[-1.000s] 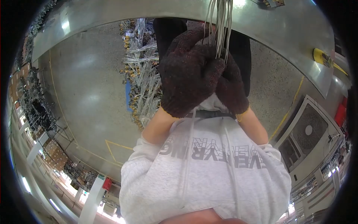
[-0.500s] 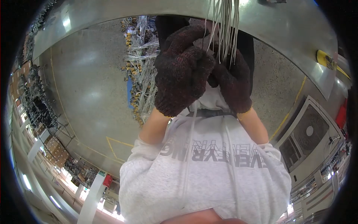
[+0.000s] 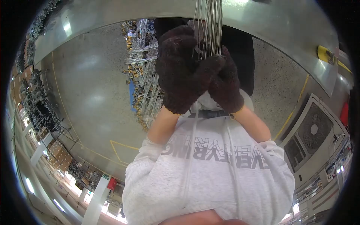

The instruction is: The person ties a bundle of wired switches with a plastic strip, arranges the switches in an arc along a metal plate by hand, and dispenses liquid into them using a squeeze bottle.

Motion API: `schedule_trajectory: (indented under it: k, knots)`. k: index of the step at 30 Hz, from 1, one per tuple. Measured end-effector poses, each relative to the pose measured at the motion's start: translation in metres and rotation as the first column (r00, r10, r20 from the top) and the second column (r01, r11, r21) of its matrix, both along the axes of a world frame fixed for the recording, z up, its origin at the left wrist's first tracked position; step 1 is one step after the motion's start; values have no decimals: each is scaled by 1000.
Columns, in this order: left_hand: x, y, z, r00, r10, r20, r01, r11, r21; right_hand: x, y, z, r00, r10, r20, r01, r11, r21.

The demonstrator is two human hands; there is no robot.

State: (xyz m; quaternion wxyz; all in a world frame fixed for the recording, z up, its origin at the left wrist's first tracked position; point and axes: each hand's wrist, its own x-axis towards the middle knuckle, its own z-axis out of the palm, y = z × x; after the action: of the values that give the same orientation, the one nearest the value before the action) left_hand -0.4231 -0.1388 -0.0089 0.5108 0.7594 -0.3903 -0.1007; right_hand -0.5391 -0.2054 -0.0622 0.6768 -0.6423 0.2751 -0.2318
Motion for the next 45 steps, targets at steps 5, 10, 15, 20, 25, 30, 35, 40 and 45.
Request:
schedule_trajectory:
  k: [5, 10, 15, 20, 25, 30, 35, 40, 45]
  knots:
    - [5, -11, -15, 989, 38, 142, -28, 997, -72, 5, -2, 4, 1000, 1, 1, 0, 985, -173]
    - [2, -8, -6, 989, 65, 134, -66, 998, -1, 6, -2, 4, 999, -34, -2, 34, 995, -89]
    - [10, -5, -12, 977, 135, 167, -127, 990, -59, 8, -1, 10, 997, -26, 77, 17, 993, 115]
    - [15, -5, 0, 890, -2, 457, 37, 997, -67, 8, -1, 15, 998, -30, 62, 20, 988, 156]
    - [12, -4, -4, 896, 76, 438, -49, 996, -73, 8, -1, 16, 994, -61, 86, 46, 985, 164]
    - [10, -3, -5, 914, 107, 391, -87, 994, -69, 8, 0, 18, 997, -49, 57, 42, 992, 115]
    - [8, -3, 1, 964, 104, 245, -104, 995, -13, 6, 1, 17, 998, -48, 41, 46, 997, 56]
    - [9, 3, -4, 954, 112, 279, -112, 994, -16, 6, 1, 22, 996, -52, 67, 42, 989, 142]
    - [8, 3, -2, 947, 101, 304, -95, 995, -33, 5, 2, 21, 992, -54, 113, 31, 979, 201]
